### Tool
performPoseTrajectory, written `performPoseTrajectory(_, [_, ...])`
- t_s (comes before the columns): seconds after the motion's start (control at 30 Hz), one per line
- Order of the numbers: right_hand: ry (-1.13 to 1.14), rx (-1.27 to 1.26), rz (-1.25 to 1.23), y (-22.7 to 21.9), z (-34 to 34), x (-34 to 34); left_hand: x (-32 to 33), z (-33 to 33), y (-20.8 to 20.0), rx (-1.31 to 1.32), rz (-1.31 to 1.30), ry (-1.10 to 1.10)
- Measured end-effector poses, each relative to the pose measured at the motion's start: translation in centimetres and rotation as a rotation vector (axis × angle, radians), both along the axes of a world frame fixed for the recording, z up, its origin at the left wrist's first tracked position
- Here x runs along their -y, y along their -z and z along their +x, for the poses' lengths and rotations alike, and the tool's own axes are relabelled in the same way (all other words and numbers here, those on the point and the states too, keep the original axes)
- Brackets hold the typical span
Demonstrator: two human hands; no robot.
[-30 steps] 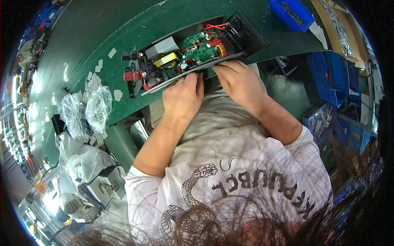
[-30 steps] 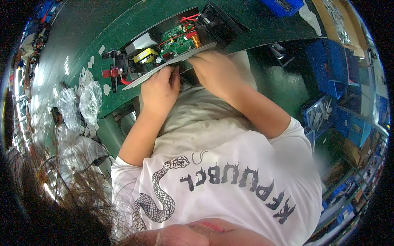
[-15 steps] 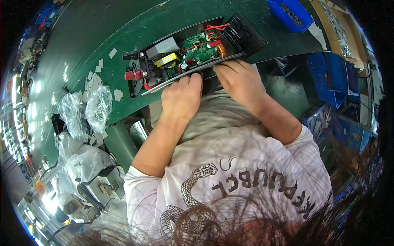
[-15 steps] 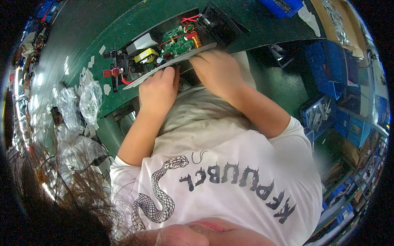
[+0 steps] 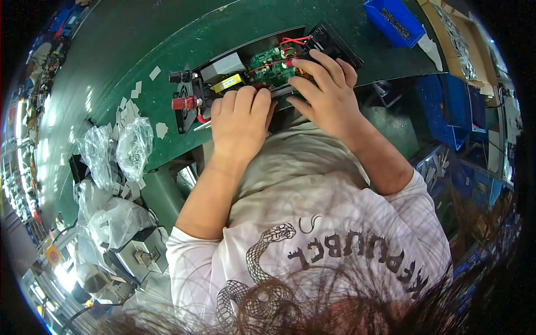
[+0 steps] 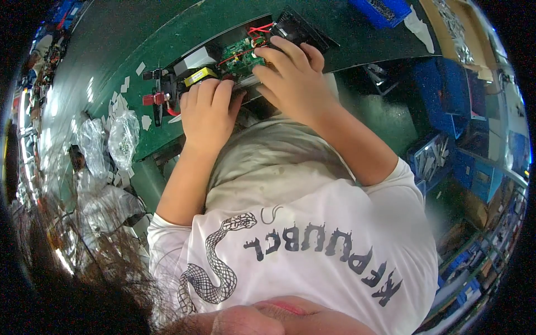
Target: The recorder is assembling an electronic device by installing a circuit board, connecting internal wiring, and applying insulation foam into a plastic housing.
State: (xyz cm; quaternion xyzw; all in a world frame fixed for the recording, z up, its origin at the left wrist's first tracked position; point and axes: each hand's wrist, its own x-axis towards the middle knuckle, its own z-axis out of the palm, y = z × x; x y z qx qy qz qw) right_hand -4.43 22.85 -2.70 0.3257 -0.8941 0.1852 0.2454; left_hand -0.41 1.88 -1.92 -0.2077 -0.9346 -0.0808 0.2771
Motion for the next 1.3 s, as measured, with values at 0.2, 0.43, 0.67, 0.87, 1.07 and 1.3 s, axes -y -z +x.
performPoseTrajectory(0.2, [-0.140,0.089,0.059,-0.5,0.4,-0.6,0.6,0.8,-0.3,0.115,-0.018,0.023])
performPoseTrajectory(0.43, [-0.198,0.077,-0.011,-1.0,0.9,-1.0,0.8,2.5,-0.8,0.185,0.028,0.065])
performPoseTrajectory(0.67, [-0.217,0.078,-0.006,-1.0,1.1,-1.5,0.8,3.0,-0.5,0.175,0.039,0.105])
performPoseTrajectory(0.87, [-0.189,0.151,0.028,-1.8,1.4,-1.2,0.9,3.3,-0.6,0.159,0.032,0.108])
performPoseTrajectory(1.07, [-0.197,0.212,0.030,-2.3,1.2,-1.3,0.9,3.0,-0.8,0.179,0.035,0.104])
performPoseTrajectory(1.3, [-0.230,0.257,0.017,-2.8,1.6,-2.2,0.5,3.3,-1.2,0.231,0.006,0.065])
